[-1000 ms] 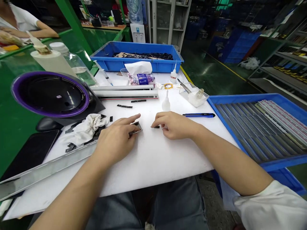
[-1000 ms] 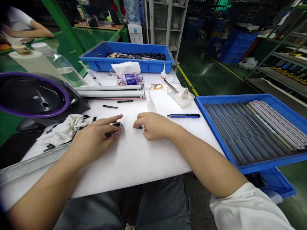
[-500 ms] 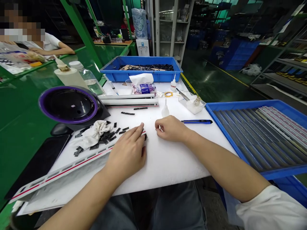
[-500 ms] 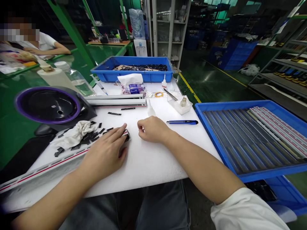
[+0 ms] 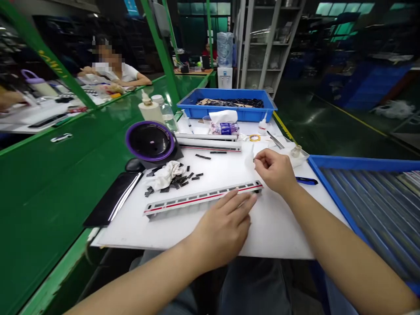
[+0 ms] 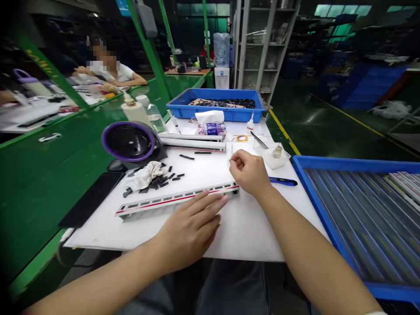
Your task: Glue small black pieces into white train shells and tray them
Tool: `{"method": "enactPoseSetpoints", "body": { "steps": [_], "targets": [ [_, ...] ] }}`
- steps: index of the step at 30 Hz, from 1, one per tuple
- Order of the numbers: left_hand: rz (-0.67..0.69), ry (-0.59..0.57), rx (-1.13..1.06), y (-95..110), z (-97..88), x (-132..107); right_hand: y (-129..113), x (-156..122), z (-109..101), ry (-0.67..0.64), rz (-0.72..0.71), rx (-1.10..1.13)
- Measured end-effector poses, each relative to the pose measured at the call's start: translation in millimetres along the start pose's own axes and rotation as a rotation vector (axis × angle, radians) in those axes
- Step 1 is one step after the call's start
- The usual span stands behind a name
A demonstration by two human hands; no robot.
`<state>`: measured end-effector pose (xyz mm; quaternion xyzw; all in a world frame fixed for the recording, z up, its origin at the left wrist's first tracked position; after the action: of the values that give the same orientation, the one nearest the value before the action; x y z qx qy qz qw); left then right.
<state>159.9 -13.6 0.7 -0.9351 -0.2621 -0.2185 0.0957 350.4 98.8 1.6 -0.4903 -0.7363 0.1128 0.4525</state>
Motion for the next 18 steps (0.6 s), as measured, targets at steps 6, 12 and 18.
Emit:
{"method": "enactPoseSetpoints", "body": {
  "steps": [6,12,18],
  "targets": [
    [-0.276,0.131,0.076,-38,-66.4,-133,1,-9,5,0.024,-0.243,-0.140],
    [-0.659,-0.057,0.045,-58,-61.2,-179,-60,-22,31,-0.042,-0.729,-0.063],
    [-0.689,0.001,0.019,-80,-46.5,-171,-151,-57,98,-0.221,-0.834,-0.004]
  ]
}}
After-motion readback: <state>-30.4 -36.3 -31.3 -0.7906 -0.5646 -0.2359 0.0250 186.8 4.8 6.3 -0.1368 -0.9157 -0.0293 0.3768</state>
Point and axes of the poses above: each hand's wrist, its own x-axis towards the middle knuckle, its own z-axis out of the palm, y = z × x, the point moved 1 cm from there along x, towards the middle knuckle, and after that the axes turned 4 degrees about -x, right-handed, at the moved point
